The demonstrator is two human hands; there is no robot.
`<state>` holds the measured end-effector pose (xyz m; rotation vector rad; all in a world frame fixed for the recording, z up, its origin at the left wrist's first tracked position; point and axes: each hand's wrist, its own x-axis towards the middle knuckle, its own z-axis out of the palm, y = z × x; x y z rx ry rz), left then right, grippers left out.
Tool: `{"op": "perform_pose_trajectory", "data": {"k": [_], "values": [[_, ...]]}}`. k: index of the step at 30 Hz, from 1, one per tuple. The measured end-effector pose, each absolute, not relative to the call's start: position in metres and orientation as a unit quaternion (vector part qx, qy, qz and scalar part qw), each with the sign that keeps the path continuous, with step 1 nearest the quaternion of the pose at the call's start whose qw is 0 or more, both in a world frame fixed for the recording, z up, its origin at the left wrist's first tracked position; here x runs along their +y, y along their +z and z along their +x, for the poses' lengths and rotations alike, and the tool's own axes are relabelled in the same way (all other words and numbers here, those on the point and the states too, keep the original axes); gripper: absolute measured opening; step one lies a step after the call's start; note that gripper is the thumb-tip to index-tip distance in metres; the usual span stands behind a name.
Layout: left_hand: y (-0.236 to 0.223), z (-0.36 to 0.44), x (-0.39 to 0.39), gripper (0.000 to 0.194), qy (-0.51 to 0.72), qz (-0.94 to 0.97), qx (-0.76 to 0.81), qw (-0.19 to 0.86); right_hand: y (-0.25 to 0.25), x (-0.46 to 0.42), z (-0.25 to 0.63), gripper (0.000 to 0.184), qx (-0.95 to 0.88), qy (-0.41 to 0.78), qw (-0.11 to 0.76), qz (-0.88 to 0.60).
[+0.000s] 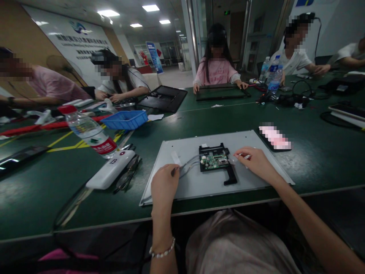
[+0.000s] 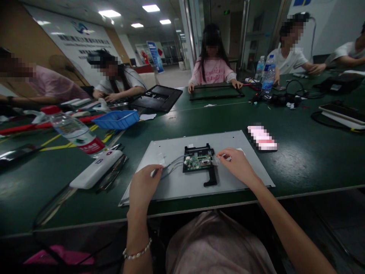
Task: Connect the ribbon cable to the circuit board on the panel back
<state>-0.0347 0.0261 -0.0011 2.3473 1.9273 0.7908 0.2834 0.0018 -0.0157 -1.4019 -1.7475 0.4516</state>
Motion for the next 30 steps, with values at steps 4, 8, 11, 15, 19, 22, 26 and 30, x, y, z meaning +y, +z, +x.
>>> {"op": "perform_pose_trajectory", "data": {"k": [4, 8, 11, 15, 19, 22, 26, 30], "values": [[0.002, -0.032, 0.022, 0.023, 0.282, 0.748, 0.599, -0.047, -0.014, 0.0, 0.284, 0.02, -0.694, 0.18, 0.422, -0.555], [0.006, -0.024, 0.004, 0.021, 0.291, 0.76, 0.573, -0.096, -0.007, -0.008, 0.273, 0.019, -0.692, 0.161, 0.436, -0.552], [0.006, -0.011, -0.013, 0.018, 0.26, 0.769, 0.574, -0.102, 0.002, -0.018, 0.251, 0.018, -0.719, 0.146, 0.428, -0.529], [0.0, 0.006, -0.03, 0.016, 0.251, 0.765, 0.587, -0.091, 0.008, -0.027, 0.207, 0.021, -0.753, 0.142, 0.418, -0.488], [-0.006, 0.007, -0.031, 0.021, 0.274, 0.752, 0.595, -0.077, 0.007, -0.028, 0.169, 0.032, -0.786, 0.12, 0.393, -0.462], [-0.008, -0.001, -0.024, 0.025, 0.309, 0.737, 0.596, -0.074, 0.004, -0.028, 0.15, 0.032, -0.807, 0.103, 0.373, -0.446], [-0.012, -0.007, -0.016, 0.029, 0.327, 0.74, 0.586, -0.049, -0.005, -0.028, 0.134, 0.028, -0.819, 0.084, 0.361, -0.438], [-0.017, -0.006, -0.016, 0.036, 0.286, 0.786, 0.547, -0.038, -0.016, -0.029, 0.129, 0.025, -0.834, 0.067, 0.337, -0.431]]}}
